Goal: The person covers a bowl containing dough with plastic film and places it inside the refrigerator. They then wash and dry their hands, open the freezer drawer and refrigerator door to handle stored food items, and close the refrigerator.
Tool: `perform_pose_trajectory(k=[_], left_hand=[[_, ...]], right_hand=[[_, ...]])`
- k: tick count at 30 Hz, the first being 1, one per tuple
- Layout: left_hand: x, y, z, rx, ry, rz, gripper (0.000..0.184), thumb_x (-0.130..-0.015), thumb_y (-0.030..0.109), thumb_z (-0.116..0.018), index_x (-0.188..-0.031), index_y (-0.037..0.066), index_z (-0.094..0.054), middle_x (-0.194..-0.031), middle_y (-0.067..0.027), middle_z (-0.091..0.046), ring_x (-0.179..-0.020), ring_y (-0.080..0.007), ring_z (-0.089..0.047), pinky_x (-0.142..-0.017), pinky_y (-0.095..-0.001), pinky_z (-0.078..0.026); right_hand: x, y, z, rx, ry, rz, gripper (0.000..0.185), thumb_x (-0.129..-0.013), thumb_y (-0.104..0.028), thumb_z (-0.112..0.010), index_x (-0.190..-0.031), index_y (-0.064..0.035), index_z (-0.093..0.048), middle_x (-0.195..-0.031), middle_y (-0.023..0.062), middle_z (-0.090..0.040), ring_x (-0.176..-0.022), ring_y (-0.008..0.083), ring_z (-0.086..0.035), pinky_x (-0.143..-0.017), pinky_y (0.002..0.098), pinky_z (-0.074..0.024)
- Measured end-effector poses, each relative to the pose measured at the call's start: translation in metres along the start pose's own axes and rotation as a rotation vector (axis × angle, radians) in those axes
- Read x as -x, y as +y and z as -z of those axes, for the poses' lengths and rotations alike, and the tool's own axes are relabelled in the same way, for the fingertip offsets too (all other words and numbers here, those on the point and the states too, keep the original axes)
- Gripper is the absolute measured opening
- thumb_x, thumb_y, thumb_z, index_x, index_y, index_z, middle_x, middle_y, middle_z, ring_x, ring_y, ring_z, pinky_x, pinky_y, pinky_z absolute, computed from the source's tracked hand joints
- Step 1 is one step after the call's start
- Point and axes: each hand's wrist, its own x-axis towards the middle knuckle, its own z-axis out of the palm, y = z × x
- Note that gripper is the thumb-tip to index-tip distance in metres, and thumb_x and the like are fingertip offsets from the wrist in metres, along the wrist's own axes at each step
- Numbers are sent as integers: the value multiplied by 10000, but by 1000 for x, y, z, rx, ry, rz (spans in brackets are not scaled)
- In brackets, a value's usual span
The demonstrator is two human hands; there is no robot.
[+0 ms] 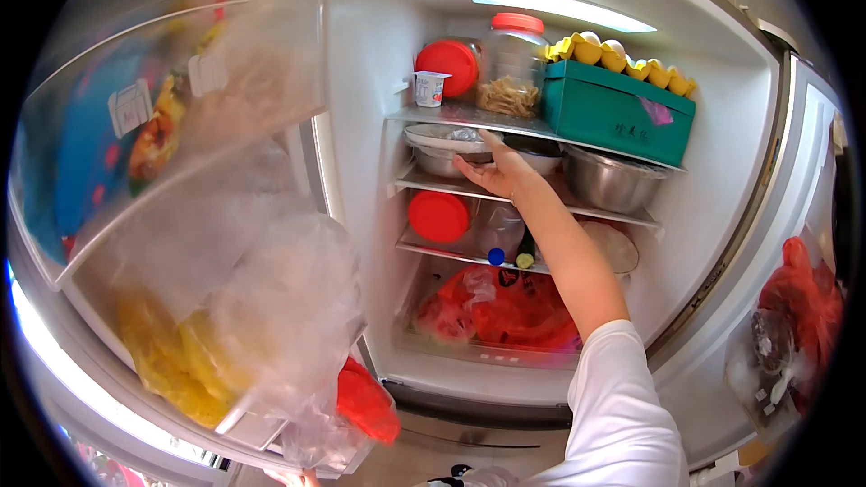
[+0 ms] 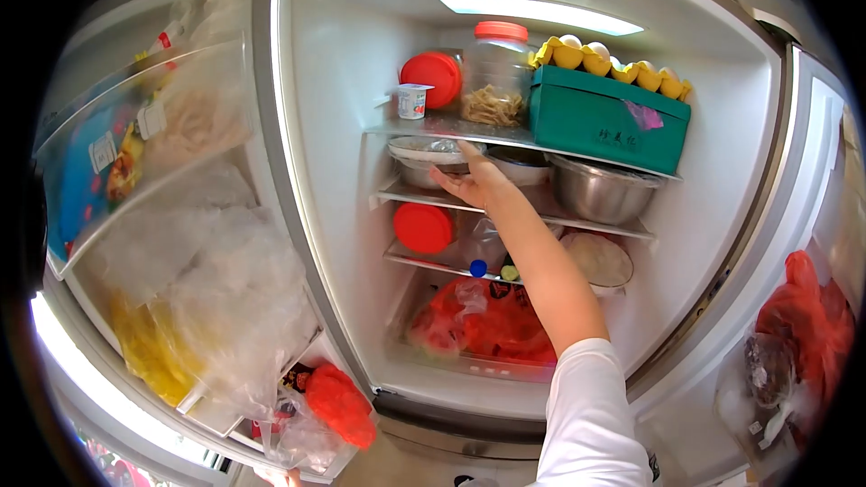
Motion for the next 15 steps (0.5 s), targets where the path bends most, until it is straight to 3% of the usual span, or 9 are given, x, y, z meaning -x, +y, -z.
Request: perform_pose_trajectory(k=[1, 3, 6, 10, 12, 15], left_hand=[[0, 7, 3, -14, -32, 74, 639, -970, 437, -454, -1320, -96, -421, -1395, -326, -336, -1255, -403, -358, -1091, -451, -236], [2, 16, 9, -30, -66, 155, 627, -939, 403, -491, -1326, -83, -402, -1392, -310, -332, -1261, -386, -346, -1090, -445, -236], [-5, 3, 8, 51, 38, 23, 688, -851, 283, -582, -1383, -42, -290, -1430, -261, -268, -1295, -344, -307, -1095, -432, -237], [-16, -25, 6, 290, 155, -151, 924, -734, 123, -702, -1458, 11, -140, -1481, -196, -182, -1340, -288, -256, -1102, -415, -237], [-16, -24, 7, 303, 116, -174, 1077, -675, 44, -762, -1496, 38, -65, -1506, -164, -140, -1363, -260, -231, -1106, -406, -237], [-8, 2, 10, -42, -42, -141, 888, -764, 102, -668, -1473, 2, -144, -1497, -195, -156, -1387, -322, -192, -1135, -417, -138]], right_hand=[[12, 8, -10, -9, 76, 17, 488, -954, -317, -548, -1309, -34, -369, -1196, 261, -502, -1019, 375, -586, -837, 442, -558], [51, 34, -24, 154, 102, 214, 494, -954, -353, -538, -1314, -56, -376, -1122, 228, -563, -955, 335, -620, -795, 426, -549], [124, 86, -17, 256, -18, 367, 498, -961, -391, -504, -1321, -73, -378, -927, 153, -647, -837, 262, -659, -735, 385, -525], [232, 148, 12, 360, -168, 132, 465, -959, -366, -509, -1306, -68, -427, -868, 123, -648, -825, 236, -651, -743, 356, -523], [264, 172, 51, 381, -34, 82, 450, -954, -351, -507, -1296, -63, -461, -870, 117, -648, -828, 229, -641, -766, 368, -514], [317, 203, 89, 337, 239, 61, 458, -964, -358, -481, -1337, -96, -433, -972, 122, -634, -922, 239, -617, -824, 394, -497]])
